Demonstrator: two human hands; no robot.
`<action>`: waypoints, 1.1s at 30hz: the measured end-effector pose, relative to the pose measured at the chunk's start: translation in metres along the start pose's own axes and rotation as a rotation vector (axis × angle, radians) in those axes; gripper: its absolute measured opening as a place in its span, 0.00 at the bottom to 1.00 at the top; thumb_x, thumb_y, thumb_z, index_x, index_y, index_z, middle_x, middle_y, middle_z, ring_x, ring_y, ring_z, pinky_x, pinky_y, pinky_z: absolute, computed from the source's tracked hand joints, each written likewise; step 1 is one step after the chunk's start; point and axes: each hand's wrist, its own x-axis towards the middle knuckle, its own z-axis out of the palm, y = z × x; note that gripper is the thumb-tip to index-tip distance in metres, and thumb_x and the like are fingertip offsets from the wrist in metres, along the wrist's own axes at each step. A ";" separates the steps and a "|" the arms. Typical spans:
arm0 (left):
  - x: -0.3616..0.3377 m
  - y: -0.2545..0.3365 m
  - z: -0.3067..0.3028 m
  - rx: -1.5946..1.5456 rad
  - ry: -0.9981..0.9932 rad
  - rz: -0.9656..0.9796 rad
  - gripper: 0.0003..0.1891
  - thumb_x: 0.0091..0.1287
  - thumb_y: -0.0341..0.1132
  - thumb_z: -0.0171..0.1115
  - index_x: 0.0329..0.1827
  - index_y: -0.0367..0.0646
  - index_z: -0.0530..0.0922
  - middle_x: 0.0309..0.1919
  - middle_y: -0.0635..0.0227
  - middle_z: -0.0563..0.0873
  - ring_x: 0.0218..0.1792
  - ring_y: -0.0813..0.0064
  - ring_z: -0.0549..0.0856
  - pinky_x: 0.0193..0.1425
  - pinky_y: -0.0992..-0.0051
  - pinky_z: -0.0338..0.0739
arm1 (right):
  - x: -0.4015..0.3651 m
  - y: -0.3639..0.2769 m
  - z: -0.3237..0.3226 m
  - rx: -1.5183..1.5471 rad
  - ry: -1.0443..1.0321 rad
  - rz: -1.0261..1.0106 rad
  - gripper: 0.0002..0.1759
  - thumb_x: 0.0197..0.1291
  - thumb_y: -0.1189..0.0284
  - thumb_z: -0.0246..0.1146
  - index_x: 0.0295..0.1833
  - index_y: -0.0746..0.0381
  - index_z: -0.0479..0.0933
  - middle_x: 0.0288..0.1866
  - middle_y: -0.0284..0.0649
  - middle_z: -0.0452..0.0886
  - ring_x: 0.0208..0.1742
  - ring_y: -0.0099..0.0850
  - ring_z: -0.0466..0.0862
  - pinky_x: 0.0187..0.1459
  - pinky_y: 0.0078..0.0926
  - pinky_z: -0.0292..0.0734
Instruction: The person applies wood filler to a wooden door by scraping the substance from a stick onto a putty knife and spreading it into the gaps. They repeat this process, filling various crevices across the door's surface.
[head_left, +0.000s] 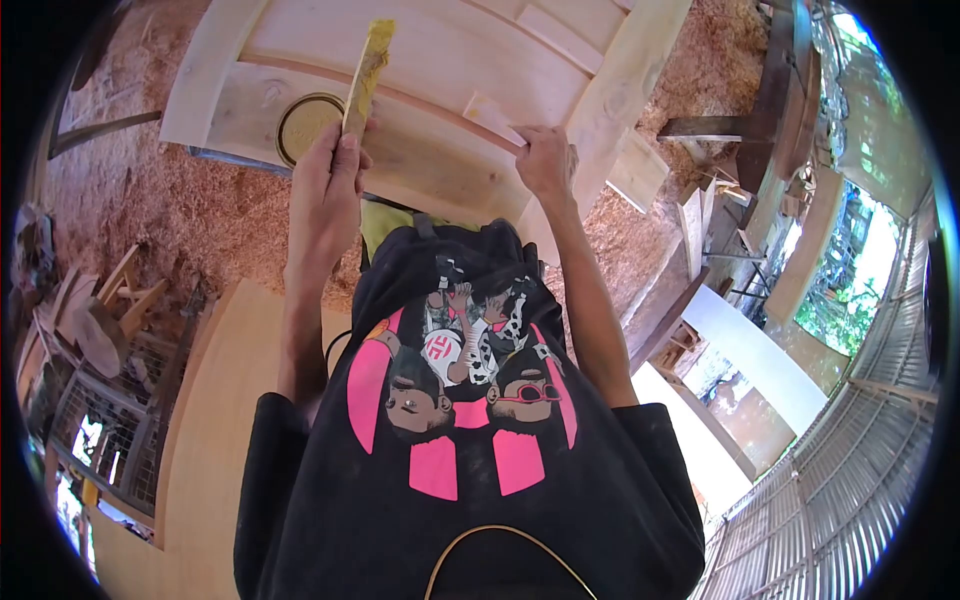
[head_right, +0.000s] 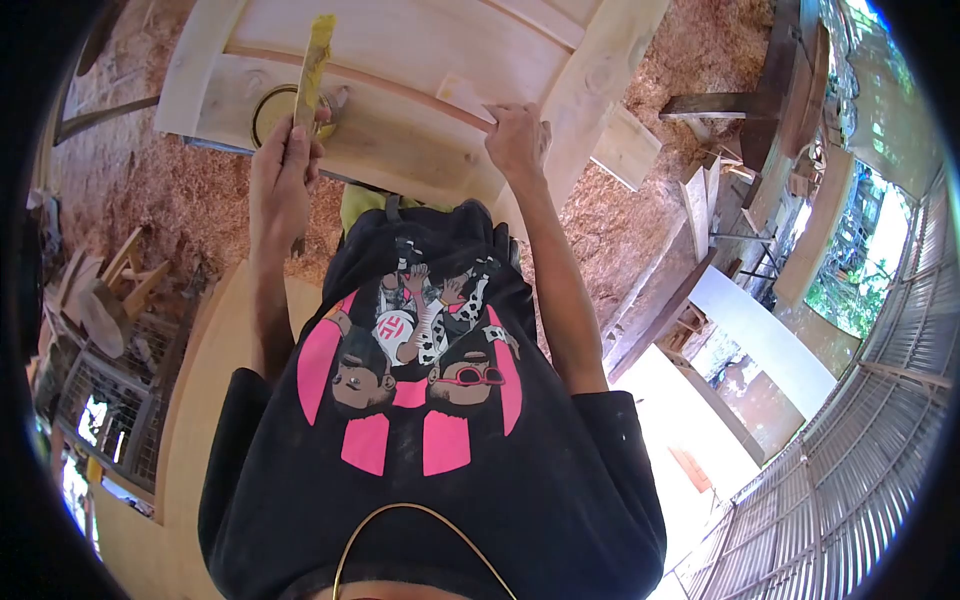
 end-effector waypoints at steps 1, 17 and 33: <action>0.001 -0.002 -0.001 0.001 0.002 -0.001 0.17 0.87 0.37 0.47 0.67 0.41 0.81 0.33 0.77 0.76 0.29 0.90 0.71 0.31 0.85 0.66 | 0.003 0.001 0.001 0.015 0.026 0.017 0.20 0.61 0.74 0.64 0.57 0.50 0.90 0.58 0.29 0.89 0.63 0.34 0.81 0.60 0.48 0.74; -0.002 0.002 0.004 0.026 0.021 0.024 0.17 0.86 0.36 0.47 0.65 0.39 0.82 0.31 0.76 0.75 0.29 0.88 0.71 0.32 0.82 0.67 | 0.008 0.005 0.002 -0.049 0.063 0.012 0.17 0.63 0.72 0.65 0.55 0.48 0.91 0.55 0.29 0.89 0.61 0.33 0.82 0.60 0.47 0.76; 0.013 -0.012 0.026 0.066 -0.315 -0.101 0.16 0.87 0.37 0.46 0.60 0.39 0.81 0.30 0.76 0.76 0.26 0.88 0.71 0.30 0.81 0.68 | -0.099 0.093 -0.085 1.835 0.370 0.437 0.25 0.62 0.84 0.61 0.66 0.71 0.80 0.58 0.48 0.88 0.58 0.41 0.89 0.65 0.40 0.84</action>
